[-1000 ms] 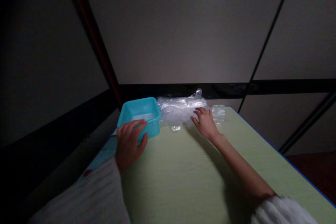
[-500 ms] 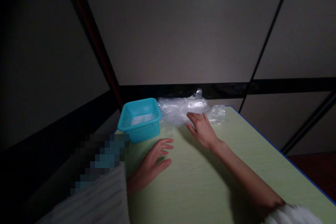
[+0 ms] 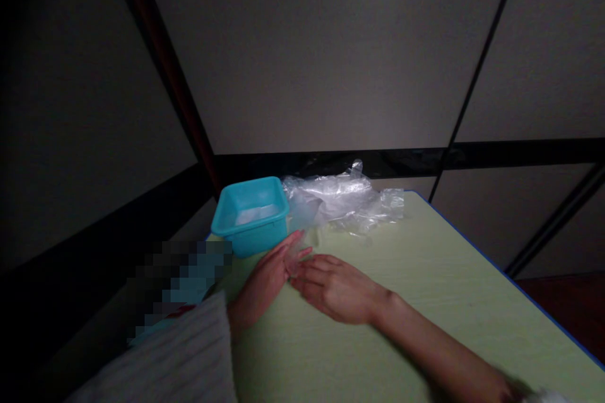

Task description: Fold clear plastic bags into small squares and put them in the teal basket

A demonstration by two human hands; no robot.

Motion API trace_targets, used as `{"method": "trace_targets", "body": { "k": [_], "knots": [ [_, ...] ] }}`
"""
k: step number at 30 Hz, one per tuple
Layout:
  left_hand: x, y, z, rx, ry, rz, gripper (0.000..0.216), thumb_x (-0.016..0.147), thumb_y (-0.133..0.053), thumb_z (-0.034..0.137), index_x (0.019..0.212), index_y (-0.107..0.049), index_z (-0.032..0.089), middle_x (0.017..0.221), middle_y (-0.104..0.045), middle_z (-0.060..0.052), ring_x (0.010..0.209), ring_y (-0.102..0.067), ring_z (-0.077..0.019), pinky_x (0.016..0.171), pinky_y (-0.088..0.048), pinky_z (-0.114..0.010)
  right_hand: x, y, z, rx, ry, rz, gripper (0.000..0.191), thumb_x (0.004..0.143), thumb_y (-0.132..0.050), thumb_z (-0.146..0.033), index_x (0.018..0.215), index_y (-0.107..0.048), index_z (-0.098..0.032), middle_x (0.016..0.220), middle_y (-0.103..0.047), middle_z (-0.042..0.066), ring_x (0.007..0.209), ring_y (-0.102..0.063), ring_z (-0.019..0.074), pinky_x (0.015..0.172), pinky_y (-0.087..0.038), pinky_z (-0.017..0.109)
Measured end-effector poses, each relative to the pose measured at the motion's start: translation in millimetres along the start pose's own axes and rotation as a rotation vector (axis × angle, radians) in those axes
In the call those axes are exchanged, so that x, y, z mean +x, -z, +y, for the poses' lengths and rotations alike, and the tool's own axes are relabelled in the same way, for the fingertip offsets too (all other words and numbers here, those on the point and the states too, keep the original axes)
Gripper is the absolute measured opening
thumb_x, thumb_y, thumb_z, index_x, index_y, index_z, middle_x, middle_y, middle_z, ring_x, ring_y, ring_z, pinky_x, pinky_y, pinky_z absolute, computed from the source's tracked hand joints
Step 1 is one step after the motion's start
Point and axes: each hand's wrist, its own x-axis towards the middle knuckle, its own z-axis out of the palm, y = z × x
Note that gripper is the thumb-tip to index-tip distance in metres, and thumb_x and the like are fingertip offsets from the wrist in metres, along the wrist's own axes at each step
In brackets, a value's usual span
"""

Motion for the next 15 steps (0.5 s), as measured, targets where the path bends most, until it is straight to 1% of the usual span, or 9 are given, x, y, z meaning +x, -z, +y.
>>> {"method": "trace_targets", "body": {
  "k": [2,4,5,7,9,10,12,13,15],
  "knots": [
    [-1,3,2,0.011,-0.029,0.042,0.045,0.079,-0.058,0.039,0.118,-0.058,0.017,0.134,-0.050,-0.009,0.115,-0.053,-0.0276,0.098,-0.041,-0.038,-3,3,-2,0.058,-0.011,-0.043,0.031,0.094,-0.037,-0.022,0.116,-0.058,-0.016,0.125,-0.057,0.009,0.119,-0.049,0.0196,0.100,-0.039,0.038],
    [-4,5,5,0.058,-0.071,0.075,0.045,0.078,-0.061,0.041,0.115,-0.061,0.015,0.125,-0.058,-0.010,0.113,-0.056,-0.0275,0.098,-0.041,-0.038,-9,6,2,0.145,-0.106,-0.034,0.028,0.093,-0.039,-0.024,0.108,-0.062,-0.016,0.118,-0.061,0.010,0.111,-0.054,0.0207,0.095,-0.042,0.038],
    [-6,5,7,0.094,-0.092,0.086,0.044,0.078,-0.061,0.042,0.111,-0.063,0.014,0.119,-0.062,-0.011,0.111,-0.057,-0.0270,0.098,-0.041,-0.038,-12,6,6,0.215,-0.183,0.002,0.028,0.093,-0.040,-0.027,0.106,-0.063,-0.016,0.115,-0.062,0.010,0.108,-0.056,0.0211,0.094,-0.043,0.038],
    [-9,5,10,0.192,-0.112,0.089,0.038,0.079,-0.059,0.043,0.100,-0.069,0.013,0.108,-0.068,-0.011,0.105,-0.061,-0.0258,0.096,-0.043,-0.037,-19,4,16,0.432,-0.381,0.144,0.030,0.092,-0.042,-0.034,0.106,-0.063,-0.018,0.112,-0.064,0.010,0.104,-0.058,0.0219,0.092,-0.044,0.039],
    [-13,4,13,0.308,-0.090,0.059,0.032,0.081,-0.057,0.041,0.090,-0.072,0.014,0.098,-0.071,-0.009,0.097,-0.064,-0.0246,0.090,-0.047,-0.036,-25,-3,29,0.764,-0.570,0.315,0.037,0.091,-0.041,-0.045,0.109,-0.062,-0.020,0.115,-0.063,0.010,0.106,-0.058,0.0235,0.092,-0.045,0.041],
    [-15,3,13,0.370,-0.073,0.032,0.030,0.080,-0.058,0.040,0.085,-0.073,0.015,0.093,-0.072,-0.009,0.092,-0.065,-0.0241,0.086,-0.048,-0.035,-28,-7,35,0.929,-0.628,0.378,0.043,0.091,-0.037,-0.050,0.111,-0.061,-0.021,0.117,-0.062,0.011,0.108,-0.058,0.0245,0.091,-0.045,0.043],
    [-18,0,12,0.481,-0.054,-0.001,0.022,0.076,-0.063,0.034,0.078,-0.074,0.016,0.083,-0.073,-0.008,0.083,-0.067,-0.0233,0.078,-0.050,-0.032,-33,-13,44,1.149,-0.665,0.447,0.053,0.089,-0.030,-0.059,0.115,-0.058,-0.022,0.123,-0.058,0.013,0.113,-0.055,0.0261,0.090,-0.045,0.045],
    [-20,-2,11,0.524,-0.053,-0.008,0.017,0.073,-0.066,0.031,0.074,-0.074,0.016,0.079,-0.073,-0.007,0.079,-0.067,-0.0229,0.074,-0.051,-0.030,-34,-15,46,1.210,-0.654,0.461,0.054,0.088,-0.030,-0.061,0.118,-0.055,-0.022,0.126,-0.056,0.013,0.116,-0.053,0.0265,0.091,-0.045,0.046],
    [-22,-5,9,0.584,-0.068,-0.007,0.010,0.067,-0.070,0.023,0.073,-0.074,0.016,0.076,-0.073,-0.006,0.075,-0.066,-0.0219,0.068,-0.050,-0.028,-36,-16,46,1.274,-0.619,0.479,0.051,0.085,-0.041,-0.060,0.120,-0.052,-0.024,0.130,-0.053,0.012,0.119,-0.050,0.0263,0.094,-0.042,0.047]
  ]
}}
